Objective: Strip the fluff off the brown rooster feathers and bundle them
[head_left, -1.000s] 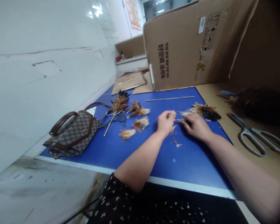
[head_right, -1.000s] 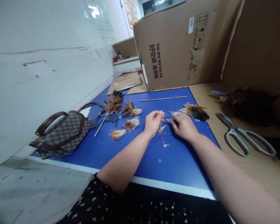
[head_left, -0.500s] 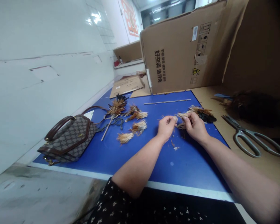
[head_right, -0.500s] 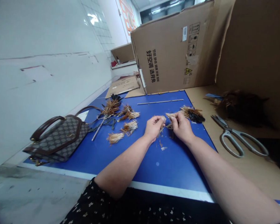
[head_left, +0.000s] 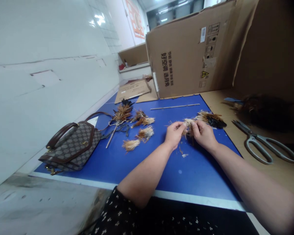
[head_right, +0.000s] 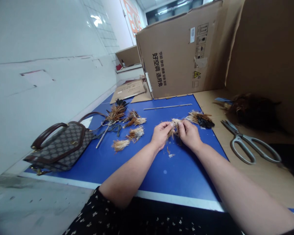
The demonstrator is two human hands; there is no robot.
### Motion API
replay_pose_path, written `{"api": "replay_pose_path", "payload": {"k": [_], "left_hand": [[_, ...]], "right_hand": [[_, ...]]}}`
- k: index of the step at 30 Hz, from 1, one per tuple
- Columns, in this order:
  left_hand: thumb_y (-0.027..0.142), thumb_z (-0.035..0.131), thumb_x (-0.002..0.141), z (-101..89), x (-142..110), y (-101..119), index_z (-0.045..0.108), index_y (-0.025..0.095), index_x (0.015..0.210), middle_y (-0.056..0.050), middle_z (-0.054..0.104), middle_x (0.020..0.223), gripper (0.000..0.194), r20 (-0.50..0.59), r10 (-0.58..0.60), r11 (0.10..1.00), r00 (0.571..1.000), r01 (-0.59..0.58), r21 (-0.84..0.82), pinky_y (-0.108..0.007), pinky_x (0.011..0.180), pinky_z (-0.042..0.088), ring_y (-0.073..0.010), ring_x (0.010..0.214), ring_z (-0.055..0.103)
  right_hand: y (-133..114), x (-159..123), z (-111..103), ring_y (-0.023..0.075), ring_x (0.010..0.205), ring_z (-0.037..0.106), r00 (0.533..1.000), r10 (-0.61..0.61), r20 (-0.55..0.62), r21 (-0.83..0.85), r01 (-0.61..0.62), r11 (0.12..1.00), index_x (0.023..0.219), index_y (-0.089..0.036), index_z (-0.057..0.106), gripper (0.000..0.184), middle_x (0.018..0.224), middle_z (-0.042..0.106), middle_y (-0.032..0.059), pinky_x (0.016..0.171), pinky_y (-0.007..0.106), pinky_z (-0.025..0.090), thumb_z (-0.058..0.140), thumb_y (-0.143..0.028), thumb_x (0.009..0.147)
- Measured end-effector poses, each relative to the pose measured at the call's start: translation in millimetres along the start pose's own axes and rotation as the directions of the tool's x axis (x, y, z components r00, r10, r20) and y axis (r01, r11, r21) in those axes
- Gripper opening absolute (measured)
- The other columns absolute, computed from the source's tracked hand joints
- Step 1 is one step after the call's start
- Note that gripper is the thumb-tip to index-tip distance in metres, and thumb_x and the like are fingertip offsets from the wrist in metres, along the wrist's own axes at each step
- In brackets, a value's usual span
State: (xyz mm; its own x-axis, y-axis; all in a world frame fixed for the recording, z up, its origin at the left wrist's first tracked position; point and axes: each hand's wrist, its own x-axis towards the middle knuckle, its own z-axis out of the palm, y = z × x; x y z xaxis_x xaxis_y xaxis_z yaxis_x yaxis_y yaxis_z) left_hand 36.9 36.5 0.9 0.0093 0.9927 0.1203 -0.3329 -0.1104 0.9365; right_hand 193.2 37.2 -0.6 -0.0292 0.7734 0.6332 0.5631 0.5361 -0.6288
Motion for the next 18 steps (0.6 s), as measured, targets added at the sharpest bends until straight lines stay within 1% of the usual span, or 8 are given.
{"api": "replay_pose_path", "payload": {"k": [2,4,7,10,12,15,18], "left_hand": [[0.044,0.087,0.078,1.3,-1,0,0.074,0.014,0.089,-0.003,0.071,0.076,0.035,-0.005,-0.013,1.0,1.0,0.013,-0.003,-0.024,0.068,0.048,-0.0113,0.065,0.062],[0.042,0.086,0.081,3.2,-1,2,0.07,0.014,0.089,-0.004,0.072,0.078,0.034,-0.009,-0.048,0.998,0.999,0.048,-0.047,-0.025,0.068,0.049,-0.012,0.066,0.064],[0.036,0.078,0.09,6.1,-2,6,0.061,0.015,0.091,-0.004,0.069,0.078,0.027,0.022,-0.122,0.984,0.992,0.124,-0.13,-0.024,0.063,0.048,-0.0115,0.062,0.062],[0.03,0.07,0.096,6.9,-3,12,0.056,0.016,0.091,0.002,0.059,0.071,0.021,0.046,-0.169,0.974,0.985,0.173,-0.142,-0.018,0.051,0.034,-0.006,0.051,0.049],[0.029,0.068,0.098,6.0,-3,16,0.055,0.017,0.09,0.005,0.051,0.067,0.02,0.054,-0.182,0.973,0.982,0.187,-0.137,-0.017,0.047,0.025,-0.0038,0.046,0.038],[0.03,0.071,0.096,4.9,-2,20,0.053,0.018,0.09,0.008,0.043,0.063,0.022,0.055,-0.192,0.971,0.98,0.198,-0.132,-0.016,0.046,0.021,-0.0035,0.045,0.032],[0.036,0.081,0.089,6.2,-3,22,0.052,0.019,0.088,0.01,0.039,0.063,0.034,0.044,-0.168,0.977,0.985,0.172,-0.128,-0.015,0.046,0.023,-0.003,0.047,0.031]], "right_hand": [[2,0,0,0.0183,0.054,0.052,1.0,0.006,-0.029,-0.011,-0.006,1.0,0.075,-0.024,0.055,0.045,0.06,0.059,0.0019,0.06,0.033,0.042,0.046,-0.054,0.109],[4,0,1,0.0184,0.054,0.051,0.999,0.006,-0.05,-0.023,-0.007,1.0,0.075,-0.024,0.054,0.045,0.059,0.058,0.002,0.059,0.033,0.041,0.045,-0.053,0.109],[6,0,1,0.0187,0.054,0.05,0.999,-0.005,-0.054,-0.036,0.003,0.999,0.075,-0.024,0.053,0.045,0.06,0.058,0.0024,0.058,0.034,0.04,0.044,-0.053,0.109],[6,1,2,0.0194,0.056,0.052,0.999,-0.015,-0.049,-0.042,0.013,0.999,0.079,-0.025,0.055,0.042,0.061,0.058,0.0022,0.059,0.034,0.041,0.044,-0.053,0.109],[6,0,3,0.0195,0.056,0.052,0.999,-0.019,-0.045,-0.044,0.017,0.999,0.08,-0.025,0.054,0.041,0.062,0.058,0.0018,0.059,0.034,0.041,0.044,-0.053,0.109],[5,0,2,0.0195,0.056,0.051,0.999,-0.021,-0.031,-0.04,0.019,0.999,0.08,-0.025,0.054,0.04,0.062,0.058,0.0014,0.059,0.033,0.041,0.045,-0.051,0.109],[4,0,1,0.0194,0.056,0.052,1.0,-0.02,-0.021,-0.032,0.019,0.999,0.08,-0.025,0.054,0.037,0.062,0.06,0.0014,0.06,0.034,0.042,0.046,-0.048,0.108]]}}
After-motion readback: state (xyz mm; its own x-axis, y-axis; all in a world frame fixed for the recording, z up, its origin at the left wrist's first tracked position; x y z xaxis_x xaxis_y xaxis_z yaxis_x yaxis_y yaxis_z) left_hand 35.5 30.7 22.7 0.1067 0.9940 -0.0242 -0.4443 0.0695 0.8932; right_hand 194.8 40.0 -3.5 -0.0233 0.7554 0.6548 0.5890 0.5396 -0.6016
